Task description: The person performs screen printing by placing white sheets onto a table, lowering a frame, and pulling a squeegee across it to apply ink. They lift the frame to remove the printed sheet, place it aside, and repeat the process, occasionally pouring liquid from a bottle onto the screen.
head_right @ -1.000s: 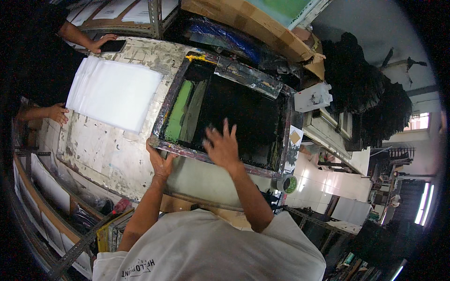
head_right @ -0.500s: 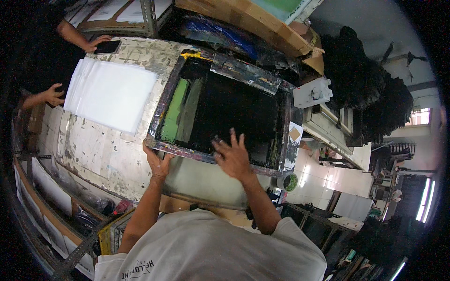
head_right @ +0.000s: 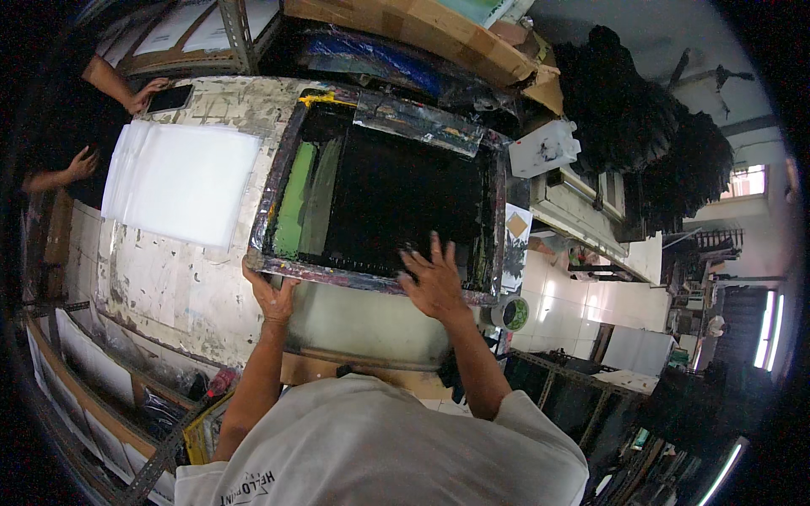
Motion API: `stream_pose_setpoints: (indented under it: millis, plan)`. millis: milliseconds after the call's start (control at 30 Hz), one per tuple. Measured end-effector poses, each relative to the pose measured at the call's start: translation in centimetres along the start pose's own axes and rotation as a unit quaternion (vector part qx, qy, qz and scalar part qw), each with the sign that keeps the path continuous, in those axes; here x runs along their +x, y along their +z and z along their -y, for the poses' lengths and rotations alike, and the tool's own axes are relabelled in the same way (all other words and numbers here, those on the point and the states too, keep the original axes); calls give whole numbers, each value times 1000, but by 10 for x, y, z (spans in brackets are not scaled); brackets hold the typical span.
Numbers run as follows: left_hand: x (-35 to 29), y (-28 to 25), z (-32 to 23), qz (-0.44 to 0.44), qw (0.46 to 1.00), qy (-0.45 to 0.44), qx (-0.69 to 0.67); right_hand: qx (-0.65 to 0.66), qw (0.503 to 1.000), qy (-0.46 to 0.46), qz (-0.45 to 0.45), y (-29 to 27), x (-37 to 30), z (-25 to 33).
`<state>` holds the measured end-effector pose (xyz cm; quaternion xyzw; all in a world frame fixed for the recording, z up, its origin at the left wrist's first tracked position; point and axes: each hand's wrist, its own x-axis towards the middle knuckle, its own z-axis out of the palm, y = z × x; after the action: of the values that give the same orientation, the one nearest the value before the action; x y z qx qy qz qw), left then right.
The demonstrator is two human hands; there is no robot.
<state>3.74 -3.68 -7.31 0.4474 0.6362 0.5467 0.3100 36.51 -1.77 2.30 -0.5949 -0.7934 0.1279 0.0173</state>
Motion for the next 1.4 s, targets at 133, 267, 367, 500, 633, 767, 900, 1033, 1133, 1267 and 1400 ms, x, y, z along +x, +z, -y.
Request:
stream_pose_setpoints:
  millis: [133, 267, 367, 500, 633, 767, 900, 1033, 1133, 1267, 1400]
  plan:
    - [-1, -2, -4, 12, 1000, -14, -5, -78, 991, 95, -59, 0, 14, -68]
    - [4, 4, -10, 22, 1000, 16, 0, -120, 970, 196, -72, -5, 94, -156]
    - [4, 3, -9, 21, 1000, -1, -12, -121, 972, 199, -42, -11, 111, -151]
    - [3, 0, -9, 18, 999, -22, -26, -87, 988, 119, -50, -3, 13, -68]
    - [1, 0, 1, 12, 1000, 2, -6, -45, 989, 143, 17, -27, -63, -13]
    - [1, 1, -4, 14, 1000, -1, -6, 8, 996, 82, -39, -5, -29, -42]
    - [3, -1, -3, 13, 1000, 8, 8, -102, 986, 106, -75, 9, 52, -97]
    - [3, 3, -3, 13, 1000, 2, -16, -126, 968, 205, -68, -5, 114, -154]
    - [3, 5, -7, 10, 1000, 8, -10, -122, 970, 205, -54, -5, 89, -143]
    - [2, 0, -3, 13, 1000, 9, -11, -109, 968, 226, -31, -6, -5, -64]
    - [3, 1, -6, 13, 1000, 15, -13, -24, 989, 144, -17, 3, -54, -18]
